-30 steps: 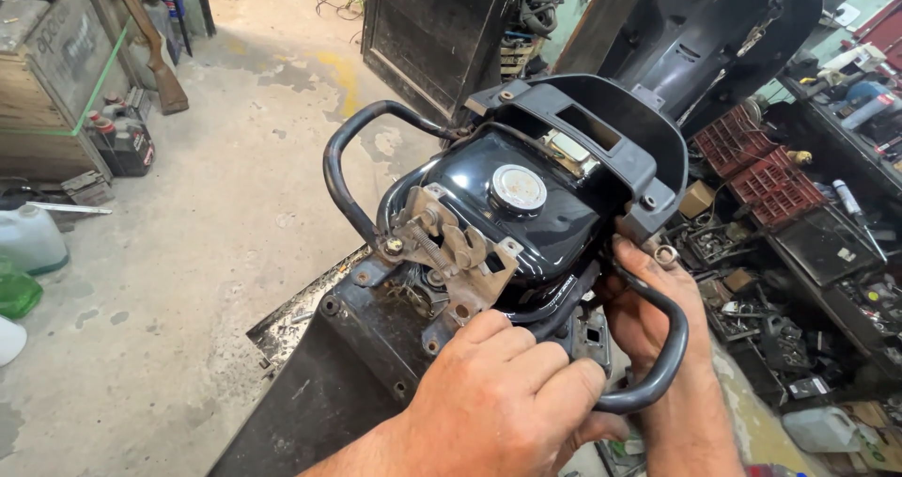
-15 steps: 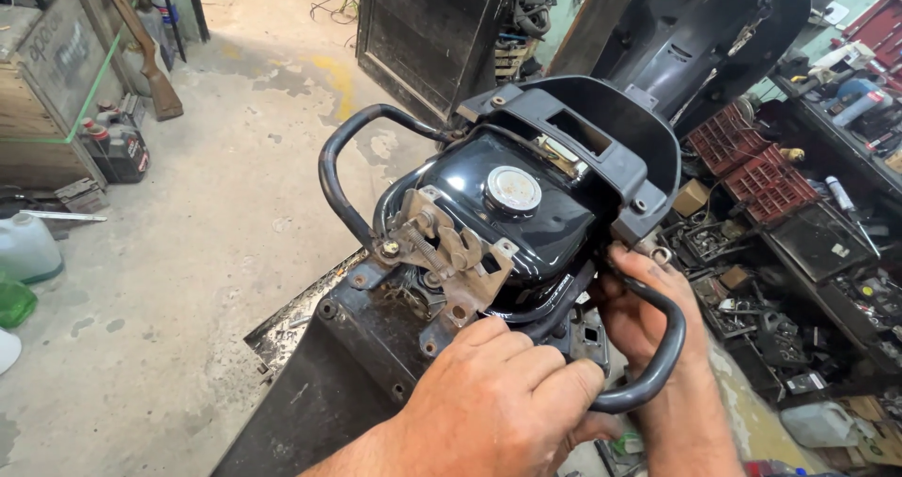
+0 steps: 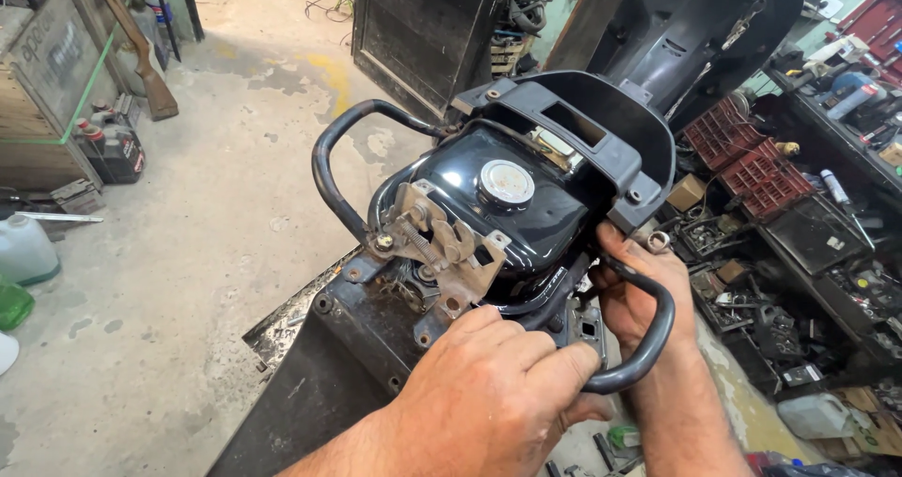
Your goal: Repairing motorcycle components by hammering parts in a vise and installing brackets with a wrench.
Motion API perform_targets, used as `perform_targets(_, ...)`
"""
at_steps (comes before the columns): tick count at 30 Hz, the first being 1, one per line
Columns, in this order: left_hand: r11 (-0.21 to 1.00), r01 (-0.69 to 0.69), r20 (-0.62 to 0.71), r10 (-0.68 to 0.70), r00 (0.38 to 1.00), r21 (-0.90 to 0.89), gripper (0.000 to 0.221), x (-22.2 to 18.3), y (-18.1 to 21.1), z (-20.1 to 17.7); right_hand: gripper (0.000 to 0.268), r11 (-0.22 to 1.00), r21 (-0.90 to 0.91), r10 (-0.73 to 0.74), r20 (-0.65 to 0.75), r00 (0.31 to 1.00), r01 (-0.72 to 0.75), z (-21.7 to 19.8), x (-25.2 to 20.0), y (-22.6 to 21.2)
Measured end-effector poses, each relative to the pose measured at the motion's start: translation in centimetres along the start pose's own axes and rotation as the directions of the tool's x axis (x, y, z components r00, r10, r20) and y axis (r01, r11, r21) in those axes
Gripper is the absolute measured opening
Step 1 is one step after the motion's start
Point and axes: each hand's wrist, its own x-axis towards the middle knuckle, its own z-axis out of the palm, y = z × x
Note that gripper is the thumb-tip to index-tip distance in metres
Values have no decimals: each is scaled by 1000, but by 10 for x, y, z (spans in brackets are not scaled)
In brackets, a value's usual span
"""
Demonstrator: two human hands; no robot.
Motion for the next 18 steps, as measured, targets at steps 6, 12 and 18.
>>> perform_targets(6, 999, 3, 55, 0, 999, -54, 20, 0, -2, -2, 19, 991, 87, 95, 95, 991, -103, -14, 3, 0)
perform_targets(12, 999, 17, 62, -15, 998, -40, 23, -3, -2, -3, 13, 991, 93, 94, -8, 995, -93, -7, -1, 5)
perform_targets(18, 1000, 19, 85, -19, 996, 2, 41, -7, 2, -5, 20, 992, 102, 71, 23, 997, -73, -3, 0, -1)
